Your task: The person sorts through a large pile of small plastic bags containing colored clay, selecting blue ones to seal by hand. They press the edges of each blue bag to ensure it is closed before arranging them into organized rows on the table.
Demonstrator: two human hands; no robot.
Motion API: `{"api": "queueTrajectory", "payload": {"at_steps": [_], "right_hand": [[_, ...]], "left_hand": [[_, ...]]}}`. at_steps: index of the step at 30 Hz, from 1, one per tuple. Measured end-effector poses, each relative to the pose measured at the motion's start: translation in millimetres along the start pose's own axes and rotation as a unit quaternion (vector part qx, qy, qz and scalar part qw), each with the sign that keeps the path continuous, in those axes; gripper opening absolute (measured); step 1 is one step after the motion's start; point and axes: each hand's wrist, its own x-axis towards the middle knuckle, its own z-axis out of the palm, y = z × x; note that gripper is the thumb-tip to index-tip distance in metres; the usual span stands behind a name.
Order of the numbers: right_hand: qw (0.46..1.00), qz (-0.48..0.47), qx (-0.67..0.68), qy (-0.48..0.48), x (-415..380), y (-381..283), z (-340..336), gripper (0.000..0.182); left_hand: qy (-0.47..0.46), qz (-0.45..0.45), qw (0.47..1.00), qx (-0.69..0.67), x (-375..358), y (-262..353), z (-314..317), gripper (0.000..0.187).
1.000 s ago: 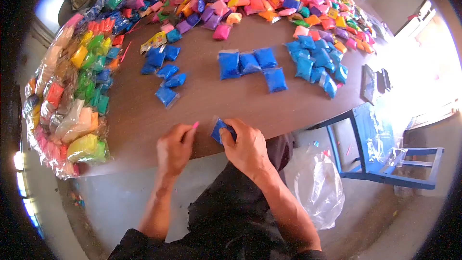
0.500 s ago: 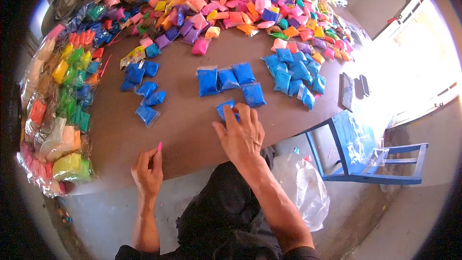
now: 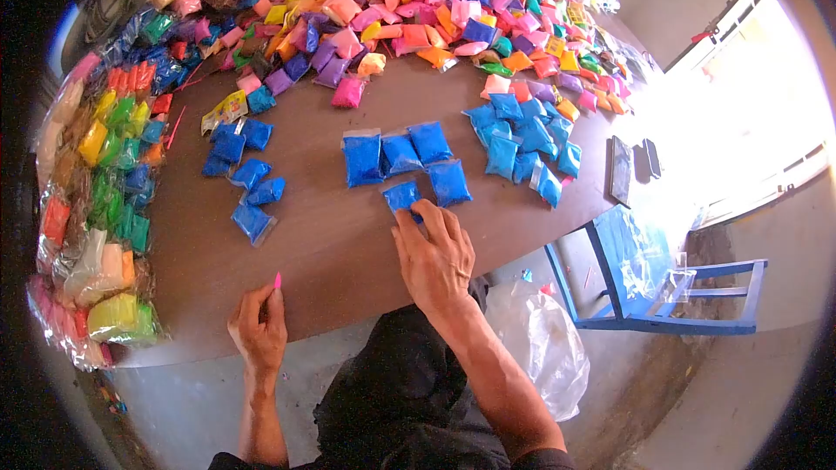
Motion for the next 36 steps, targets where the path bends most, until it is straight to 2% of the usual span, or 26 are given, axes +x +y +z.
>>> {"api": "queueTrajectory", "payload": {"at_steps": [3, 12, 15, 18, 21, 24, 27, 30, 33, 36], "right_hand": [[1.000, 0.001, -0.001, 0.000, 2.4, -0.5, 0.0, 0.032], [1.000, 0.016, -0.012, -0.008, 2.0, -2.5, 2.9, 0.031], [1.000, 0.028, -0.006, 0.006, 0.4, -3.2, 6.9, 0.031], [0.999, 0.033, -0.011, 0.020, -1.2, -4.4, 4.6, 0.031], [0.999, 0.039, 0.008, 0.034, -2.5, -6.9, 3.3, 0.029], [0.998, 0.033, 0.032, 0.045, -7.2, -6.6, 6.5, 0.027], [0.994, 0.032, 0.058, 0.088, -7.5, -4.7, 8.4, 0.026], [0.992, 0.029, 0.081, 0.094, -6.8, -3.6, 8.4, 0.023], [0.989, 0.017, 0.102, 0.108, -6.6, -1.6, 8.1, 0.022], [0.985, 0.015, 0.116, 0.129, -7.1, -0.8, 7.9, 0.022]], "left_hand": [[0.003, 0.002, 1.000, 0.005, 0.0, -0.3, 0.6, 0.005], [0.007, -0.013, 1.000, 0.003, -1.1, 1.6, 0.8, 0.010], [0.030, 0.027, 0.999, 0.023, 1.6, 1.8, 1.6, 0.008], [0.013, 0.007, 0.999, 0.041, -2.4, -2.4, 2.0, 0.008], [0.032, -0.034, 0.999, -0.005, -2.7, -1.4, 3.1, 0.008], [0.009, -0.123, 0.990, -0.069, 10.4, 7.0, -8.9, 0.010], [0.001, -0.143, 0.989, -0.030, 34.2, 5.3, -15.8, 0.015], [0.006, -0.129, 0.992, 0.011, 70.9, -4.4, -15.7, 0.025], [0.004, -0.090, 0.996, 0.009, 101.0, -42.3, -4.3, 0.034], [-0.027, -0.094, 0.995, 0.004, 108.9, -49.3, 2.9, 0.036]]}}
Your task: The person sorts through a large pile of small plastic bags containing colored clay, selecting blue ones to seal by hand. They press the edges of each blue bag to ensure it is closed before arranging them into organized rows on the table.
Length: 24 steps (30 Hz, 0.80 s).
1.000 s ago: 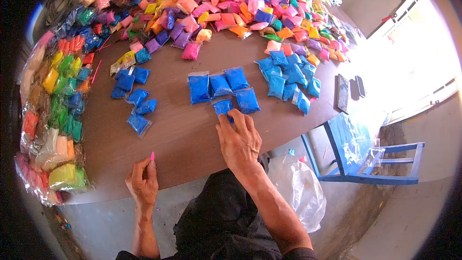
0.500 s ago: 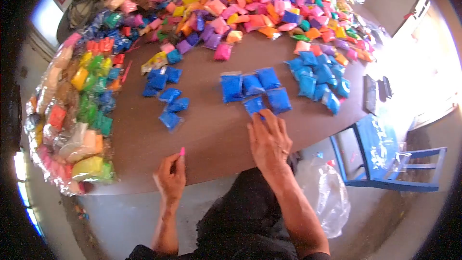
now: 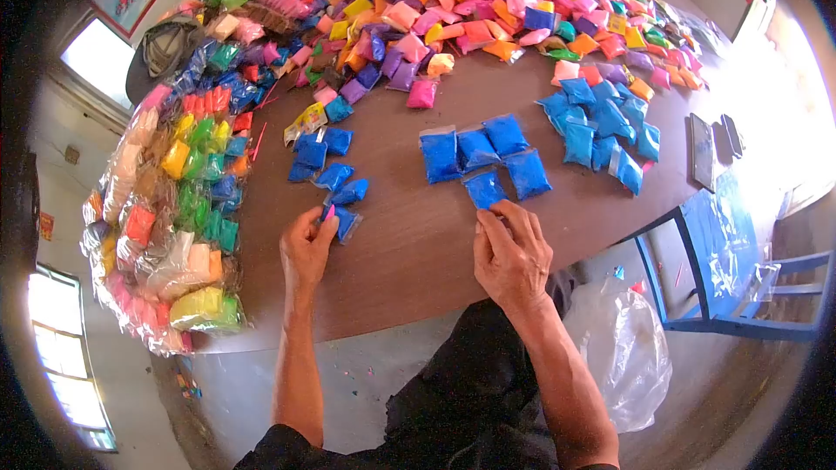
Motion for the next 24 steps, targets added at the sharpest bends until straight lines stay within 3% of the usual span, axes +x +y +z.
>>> {"api": "queueTrajectory", "payload": {"at_steps": [3, 7, 13, 24], "right_hand": [[1.000, -0.002, 0.009, 0.016, -0.9, 0.7, -0.8, 0.021], [0.999, -0.016, 0.041, 0.008, -1.7, 0.0, -0.3, 0.021], [0.977, -0.082, 0.168, -0.099, -40.0, -52.8, -5.3, 0.027], [0.972, -0.098, 0.141, -0.159, -70.7, -86.7, 8.8, 0.038]], "left_hand": [[-0.058, -0.035, 0.997, 0.031, -20.8, 19.2, -11.2, 0.035], [-0.056, -0.031, 0.998, 0.028, -70.8, 40.8, -8.6, 0.032], [-0.102, -0.004, 0.995, -0.021, -115.6, 74.8, -5.9, 0.029], [-0.027, 0.035, 0.998, -0.041, -112.7, 58.7, -18.3, 0.009]]}}
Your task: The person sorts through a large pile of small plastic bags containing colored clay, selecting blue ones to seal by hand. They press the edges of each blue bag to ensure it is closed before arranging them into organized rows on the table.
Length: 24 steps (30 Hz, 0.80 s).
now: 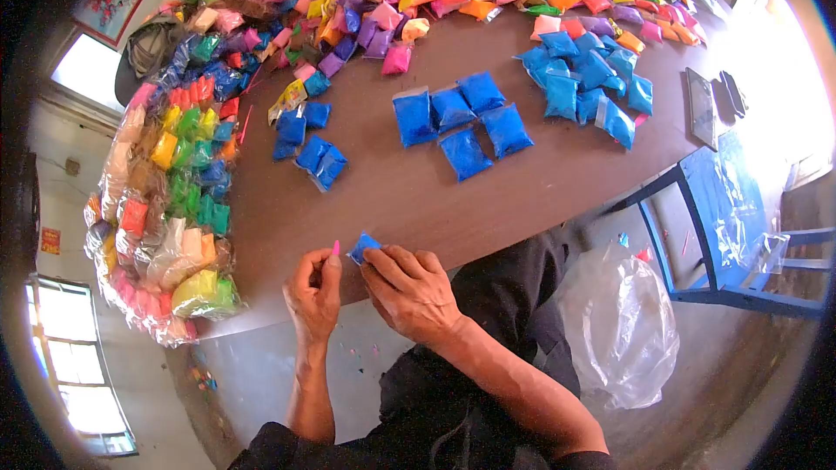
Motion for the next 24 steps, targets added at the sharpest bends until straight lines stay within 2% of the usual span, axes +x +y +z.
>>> {"api": "queueTrajectory", "payload": {"at_steps": [4, 7, 10, 17, 24], "right_hand": [[1.000, 0.012, -0.015, -0.022, 6.8, -5.9, -7.1, 0.035], [1.000, 0.002, -0.015, -0.022, 12.5, 0.5, -2.4, 0.033], [1.000, -0.002, -0.015, -0.022, 12.9, 4.2, -1.0, 0.032], [1.000, 0.008, -0.001, 0.013, 14.2, 4.7, 1.0, 0.033], [1.000, -0.008, -0.001, -0.005, 10.5, 4.6, 1.6, 0.035]], "left_hand": [[0.000, -0.026, 1.000, 0.003, 1.2, -2.2, -0.3, 0.016], [0.020, 0.002, 1.000, 0.015, 0.9, -10.5, 1.2, 0.007], [0.012, 0.007, 1.000, 0.026, 2.0, -7.6, -1.1, 0.013], [-0.042, 0.021, 0.998, 0.030, -2.9, 2.8, 3.1, 0.007], [-0.080, 0.018, 0.993, 0.082, 17.3, -13.4, -6.6, 0.011]]}}
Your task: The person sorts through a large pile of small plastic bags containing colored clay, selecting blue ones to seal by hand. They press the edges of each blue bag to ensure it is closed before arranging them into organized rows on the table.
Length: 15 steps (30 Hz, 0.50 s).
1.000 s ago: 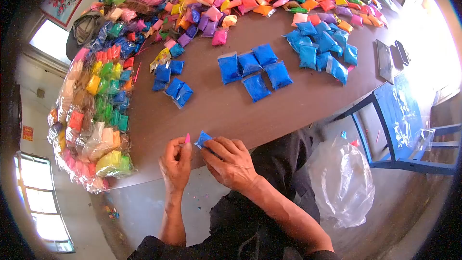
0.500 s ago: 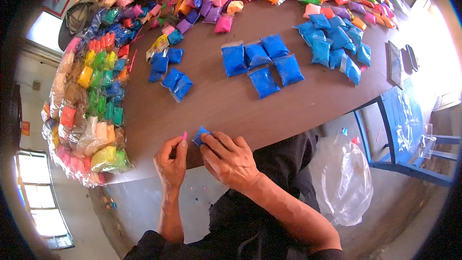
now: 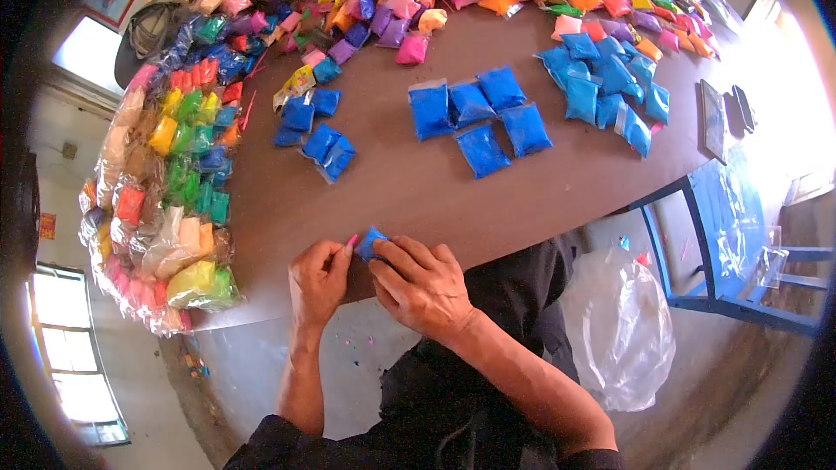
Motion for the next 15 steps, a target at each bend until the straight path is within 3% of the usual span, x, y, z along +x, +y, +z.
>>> {"api": "queueTrajectory", "payload": {"at_steps": [4, 7, 11, 15], "right_hand": [[1.000, 0.008, 0.000, 0.008, -3.4, 0.6, 0.5, 0.034], [1.000, 0.002, 0.004, 0.014, -2.5, 0.3, 2.3, 0.034], [1.000, 0.003, -0.002, 0.008, -2.3, 0.7, 1.4, 0.034], [1.000, 0.009, 0.000, 0.016, -5.3, 0.3, 2.1, 0.033]], "left_hand": [[-0.005, 0.020, 0.999, -0.033, 8.2, 24.3, -6.9, 0.014], [-0.045, 0.087, 0.994, 0.045, 15.7, 26.8, -0.1, 0.016], [-0.083, 0.083, 0.986, 0.121, 34.6, 24.5, -4.8, 0.019], [-0.102, 0.108, 0.984, 0.100, 39.6, 27.1, -5.8, 0.019]]}}
